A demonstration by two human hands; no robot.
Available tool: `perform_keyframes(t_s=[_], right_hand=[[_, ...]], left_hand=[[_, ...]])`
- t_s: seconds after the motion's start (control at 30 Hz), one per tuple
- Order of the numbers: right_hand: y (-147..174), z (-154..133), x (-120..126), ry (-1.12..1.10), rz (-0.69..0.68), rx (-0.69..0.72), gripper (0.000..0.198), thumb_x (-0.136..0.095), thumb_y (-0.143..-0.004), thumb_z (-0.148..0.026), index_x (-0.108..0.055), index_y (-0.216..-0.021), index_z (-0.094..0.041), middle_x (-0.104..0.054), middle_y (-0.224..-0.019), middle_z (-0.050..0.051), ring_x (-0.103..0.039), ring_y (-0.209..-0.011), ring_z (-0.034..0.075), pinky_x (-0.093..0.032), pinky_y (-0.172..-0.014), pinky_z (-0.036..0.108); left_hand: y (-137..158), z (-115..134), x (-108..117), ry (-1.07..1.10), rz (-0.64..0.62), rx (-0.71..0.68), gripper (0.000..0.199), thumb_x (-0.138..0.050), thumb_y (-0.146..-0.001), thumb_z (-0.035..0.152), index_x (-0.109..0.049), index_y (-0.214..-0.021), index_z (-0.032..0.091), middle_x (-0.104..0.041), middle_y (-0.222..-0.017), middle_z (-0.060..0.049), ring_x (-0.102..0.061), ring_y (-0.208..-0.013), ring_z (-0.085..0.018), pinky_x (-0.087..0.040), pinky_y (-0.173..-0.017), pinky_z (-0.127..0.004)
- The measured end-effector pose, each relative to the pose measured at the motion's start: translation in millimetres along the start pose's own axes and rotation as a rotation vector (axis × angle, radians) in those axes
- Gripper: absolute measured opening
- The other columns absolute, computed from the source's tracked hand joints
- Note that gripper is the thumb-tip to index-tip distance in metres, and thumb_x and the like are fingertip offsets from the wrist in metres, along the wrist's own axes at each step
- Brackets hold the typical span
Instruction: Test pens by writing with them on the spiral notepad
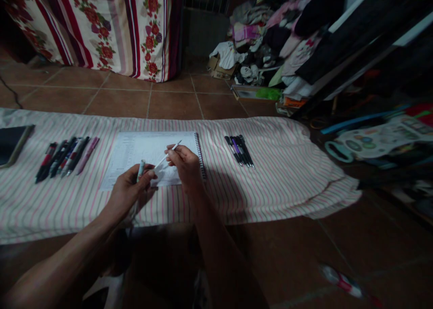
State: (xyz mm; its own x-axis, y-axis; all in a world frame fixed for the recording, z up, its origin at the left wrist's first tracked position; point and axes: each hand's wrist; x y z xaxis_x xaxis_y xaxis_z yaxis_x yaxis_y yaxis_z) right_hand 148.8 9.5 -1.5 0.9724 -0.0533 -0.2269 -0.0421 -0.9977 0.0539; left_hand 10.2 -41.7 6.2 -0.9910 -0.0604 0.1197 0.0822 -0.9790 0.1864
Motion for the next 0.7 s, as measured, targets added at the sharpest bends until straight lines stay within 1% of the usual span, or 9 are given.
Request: perform_keyframes(t_s=[0.1,0.2,0.27,0.33,0.4,0.57,0.7], right_hand=[[-3,-8,5,-0.051,0.150,0.106,0.020,-0.061,-0.070,-0.030,-0.060,-0.086,-0.018,-0.064,-0.081,0.001,-0.054,-0.062,0.006,-0.045,-0.057,0.019],[-4,-14,9,-0.096,0.200,0.151,0.018,-0.060,-0.070,-0.029,-0.058,-0.084,-0.019,-0.063,-0.081,0.000,-0.053,-0.060,0.005,-0.045,-0.056,0.018],[-3,-15,10,-0.103,0.215,0.173,0.017,-0.060,-0.069,-0.029,-0.058,-0.083,-0.018,-0.062,-0.079,0.000,-0.052,-0.059,0.005,-0.045,-0.055,0.019],[-2,-15,9,-0.092,0.216,0.192,0.017,-0.061,-0.069,-0.029,-0.059,-0.082,-0.018,-0.063,-0.078,-0.001,-0.053,-0.058,0.006,-0.045,-0.055,0.019],[-1,-14,7,-0.061,0.189,0.210,0.018,-0.061,-0.070,-0.030,-0.059,-0.083,-0.018,-0.063,-0.077,-0.001,-0.054,-0.059,0.006,-0.045,-0.055,0.020],[2,-12,5,0.024,0.119,0.262,0.017,-0.061,-0.072,-0.030,-0.060,-0.084,-0.018,-0.065,-0.076,0.000,-0.056,-0.059,0.008,-0.046,-0.055,0.022],[6,-14,4,0.079,0.094,0.270,0.017,-0.059,-0.073,-0.030,-0.059,-0.085,-0.018,-0.066,-0.076,0.001,-0.056,-0.060,0.009,-0.047,-0.056,0.023]], left_hand=[[-1,-9,0,0.058,-0.078,0.014,0.032,-0.057,-0.076,0.045,-0.056,-0.088,0.016,-0.058,-0.068,0.000,-0.045,-0.047,-0.007,-0.040,-0.045,-0.021],[-2,-17,0,0.061,-0.137,0.011,0.034,-0.055,-0.078,0.047,-0.056,-0.091,0.016,-0.059,-0.069,-0.001,-0.046,-0.048,-0.007,-0.040,-0.047,-0.020],[-2,-19,0,0.057,-0.141,0.013,0.032,-0.055,-0.078,0.046,-0.057,-0.091,0.016,-0.058,-0.067,0.000,-0.047,-0.049,-0.007,-0.039,-0.047,-0.020],[-2,-20,0,0.061,-0.136,0.028,0.031,-0.055,-0.078,0.045,-0.058,-0.090,0.016,-0.057,-0.065,0.001,-0.048,-0.049,-0.007,-0.038,-0.046,-0.020],[-3,-21,0,0.063,-0.144,0.034,0.031,-0.055,-0.078,0.044,-0.059,-0.091,0.016,-0.057,-0.065,0.001,-0.048,-0.049,-0.008,-0.038,-0.047,-0.020],[-5,-31,0,-0.038,-0.137,-0.022,0.036,-0.055,-0.077,0.047,-0.062,-0.096,0.017,-0.061,-0.069,-0.001,-0.051,-0.054,-0.010,-0.039,-0.049,-0.021],[-6,-36,-1,-0.061,-0.120,-0.031,0.038,-0.055,-0.076,0.048,-0.063,-0.096,0.016,-0.060,-0.067,0.000,-0.050,-0.051,-0.010,-0.038,-0.047,-0.021]])
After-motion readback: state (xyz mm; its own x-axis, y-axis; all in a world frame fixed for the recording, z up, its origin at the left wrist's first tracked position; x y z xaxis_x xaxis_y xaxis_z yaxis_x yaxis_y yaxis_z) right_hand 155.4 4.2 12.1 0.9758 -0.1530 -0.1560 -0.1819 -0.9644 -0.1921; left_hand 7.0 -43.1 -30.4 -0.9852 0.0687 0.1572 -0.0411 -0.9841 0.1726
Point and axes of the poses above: each hand's wrist, its own y-axis away from the middle knuckle, its own x-axis out of the back of the hand, z = x × y
